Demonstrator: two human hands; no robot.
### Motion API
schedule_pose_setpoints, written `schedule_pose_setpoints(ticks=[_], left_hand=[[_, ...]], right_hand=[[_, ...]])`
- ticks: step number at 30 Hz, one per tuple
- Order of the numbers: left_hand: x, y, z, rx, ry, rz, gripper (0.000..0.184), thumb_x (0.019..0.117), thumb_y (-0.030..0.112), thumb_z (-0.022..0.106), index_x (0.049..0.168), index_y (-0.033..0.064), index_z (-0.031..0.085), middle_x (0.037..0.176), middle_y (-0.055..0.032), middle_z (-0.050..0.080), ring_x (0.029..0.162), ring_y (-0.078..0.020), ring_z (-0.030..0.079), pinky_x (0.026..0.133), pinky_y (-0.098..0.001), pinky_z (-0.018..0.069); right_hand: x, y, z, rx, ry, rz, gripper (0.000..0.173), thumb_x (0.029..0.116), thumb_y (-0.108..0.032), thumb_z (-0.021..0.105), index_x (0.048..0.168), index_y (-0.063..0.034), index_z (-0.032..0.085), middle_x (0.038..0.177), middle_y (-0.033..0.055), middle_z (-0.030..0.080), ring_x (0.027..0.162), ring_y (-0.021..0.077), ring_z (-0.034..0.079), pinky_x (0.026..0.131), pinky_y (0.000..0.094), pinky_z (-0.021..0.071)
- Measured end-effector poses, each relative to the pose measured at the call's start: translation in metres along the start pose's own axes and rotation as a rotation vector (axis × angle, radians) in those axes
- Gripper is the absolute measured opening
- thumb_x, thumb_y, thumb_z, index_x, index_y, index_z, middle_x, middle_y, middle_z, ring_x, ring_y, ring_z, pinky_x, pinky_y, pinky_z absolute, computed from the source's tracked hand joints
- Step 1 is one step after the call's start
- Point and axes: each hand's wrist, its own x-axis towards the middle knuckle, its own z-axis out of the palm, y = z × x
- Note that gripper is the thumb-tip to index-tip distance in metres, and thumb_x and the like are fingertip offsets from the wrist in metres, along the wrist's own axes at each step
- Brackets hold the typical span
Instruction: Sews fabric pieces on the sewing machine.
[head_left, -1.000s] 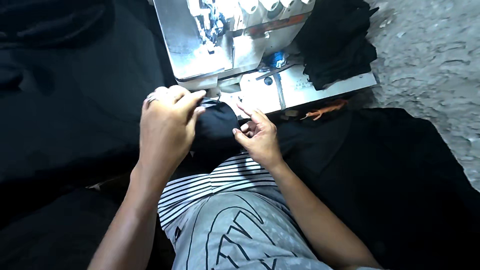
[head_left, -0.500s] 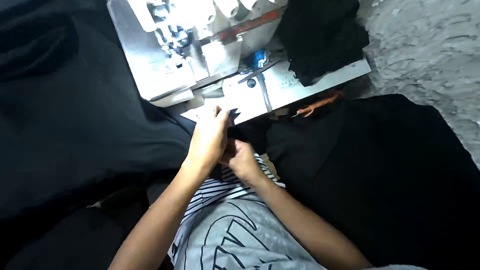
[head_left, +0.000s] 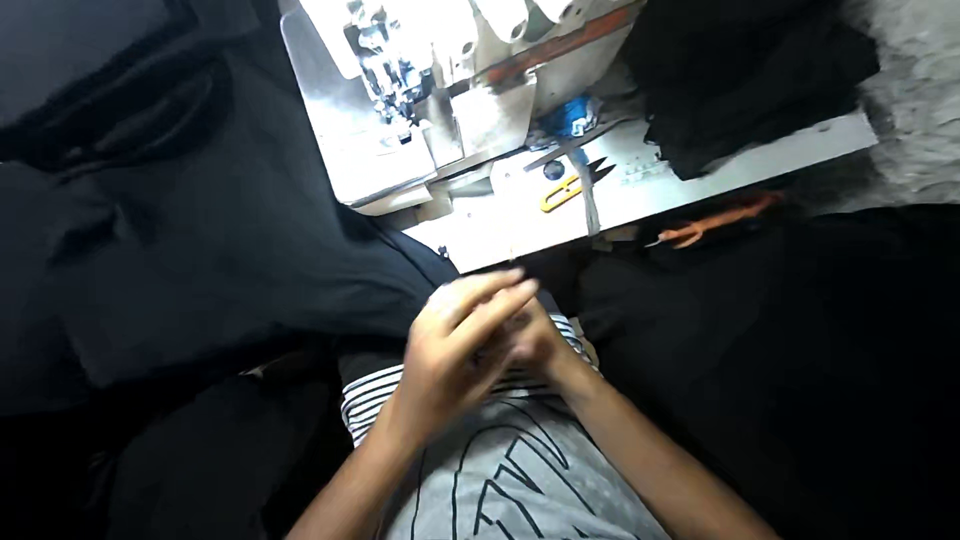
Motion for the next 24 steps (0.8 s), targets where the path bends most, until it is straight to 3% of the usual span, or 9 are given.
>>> schedule_pose_setpoints(ticks=[2, 3, 6, 11, 14, 17, 19, 21, 24], left_hand=[[-0.057, 0.003, -0.025, 0.061, 0.131, -0.177, 0.076, 0.0811, 0.046, 0.086, 0.143, 0.0133, 0.055, 0.141, -0.0112, 0.058, 0.132, -0.0218, 0.054, 0.110, -0.0409, 0.0480], [-0.075, 0.008, -0.033, 0.084, 0.188, -0.275, 0.084, 0.0812, 0.038, 0.086, 0.149, 0.0084, 0.046, 0.145, -0.0143, 0.054, 0.135, -0.0198, 0.052, 0.113, -0.0376, 0.0456], [-0.082, 0.016, -0.076, 0.146, 0.530, -0.339, 0.042, 0.0930, 0.007, 0.067, 0.133, -0.0033, 0.057, 0.121, -0.0064, 0.070, 0.109, -0.0048, 0.067, 0.096, -0.0245, 0.0576], [-0.096, 0.048, -0.158, 0.124, 0.396, -0.083, 0.024, 0.0999, 0.019, 0.055, 0.116, 0.0139, 0.072, 0.108, -0.0017, 0.072, 0.103, -0.0094, 0.067, 0.092, -0.0275, 0.0560], [-0.100, 0.059, -0.130, 0.046, 0.067, 0.021, 0.023, 0.0901, 0.010, 0.065, 0.110, 0.0140, 0.075, 0.102, -0.0055, 0.073, 0.098, -0.0194, 0.068, 0.082, -0.0350, 0.0571], [-0.121, 0.040, -0.126, -0.129, -0.262, 0.003, 0.029, 0.1002, 0.019, 0.066, 0.129, 0.0165, 0.071, 0.126, -0.0034, 0.071, 0.117, -0.0188, 0.067, 0.098, -0.0392, 0.0559], [-0.117, 0.023, -0.181, -0.189, -0.104, -0.045, 0.041, 0.0974, 0.037, 0.070, 0.133, 0.0160, 0.070, 0.136, 0.0013, 0.068, 0.121, -0.0101, 0.065, 0.102, -0.0326, 0.0565], [-0.086, -0.002, -0.244, -0.041, 0.132, -0.084, 0.064, 0.0971, 0.058, 0.061, 0.147, 0.0168, 0.058, 0.145, 0.0021, 0.060, 0.104, -0.0042, 0.063, 0.083, -0.0256, 0.0553], [-0.042, -0.069, -0.282, 0.274, 0.079, -0.210, 0.084, 0.0978, 0.070, 0.040, 0.164, 0.0210, 0.029, 0.158, -0.0051, 0.049, 0.129, -0.0207, 0.061, 0.100, -0.0555, 0.0523]], right_hand=[[-0.004, -0.032, 0.027, 0.038, -0.146, -0.064, 0.010, 0.1003, -0.010, 0.065, 0.099, -0.0012, 0.067, 0.081, 0.0016, 0.071, 0.067, 0.0078, 0.070, 0.063, 0.0258, 0.0627], [-0.009, -0.045, 0.047, -0.002, -0.218, -0.169, 0.010, 0.1005, -0.009, 0.064, 0.098, 0.0000, 0.068, 0.082, 0.0023, 0.071, 0.067, 0.0069, 0.069, 0.062, 0.0243, 0.0625], [0.007, -0.065, 0.089, -0.043, -0.363, -0.533, 0.016, 0.0999, -0.014, 0.067, 0.095, 0.0011, 0.072, 0.082, 0.0031, 0.072, 0.073, 0.0050, 0.069, 0.067, 0.0224, 0.0604], [0.063, -0.069, 0.126, 0.198, -0.426, 0.315, 0.069, 0.1046, -0.068, 0.023, 0.106, -0.0116, 0.063, 0.085, 0.0013, 0.068, 0.082, 0.0125, 0.069, 0.079, 0.0335, 0.0603], [0.095, -0.064, 0.146, 0.169, -0.283, -0.085, 0.044, 0.1125, -0.043, 0.029, 0.122, -0.0174, 0.064, 0.100, -0.0085, 0.071, 0.093, -0.0049, 0.066, 0.082, 0.0176, 0.0557], [0.099, -0.087, 0.135, 0.208, -0.310, -0.103, 0.039, 0.1136, -0.028, 0.031, 0.126, -0.0151, 0.065, 0.108, -0.0035, 0.075, 0.100, 0.0014, 0.070, 0.089, 0.0235, 0.0595], [0.076, -0.108, 0.136, 0.161, -0.187, -0.039, 0.036, 0.1128, -0.027, 0.037, 0.129, -0.0070, 0.062, 0.108, 0.0047, 0.075, 0.101, 0.0102, 0.072, 0.091, 0.0321, 0.0606], [0.039, -0.137, 0.162, 0.051, -0.084, -0.118, 0.025, 0.1096, -0.022, 0.048, 0.124, -0.0071, 0.061, 0.100, 0.0001, 0.075, 0.094, 0.0059, 0.072, 0.087, 0.0262, 0.0612], [-0.005, -0.192, 0.190, 0.065, -0.376, -0.383, 0.016, 0.1042, -0.028, 0.060, 0.110, -0.0213, 0.073, 0.098, -0.0095, 0.075, 0.090, -0.0018, 0.070, 0.081, 0.0190, 0.0604]])
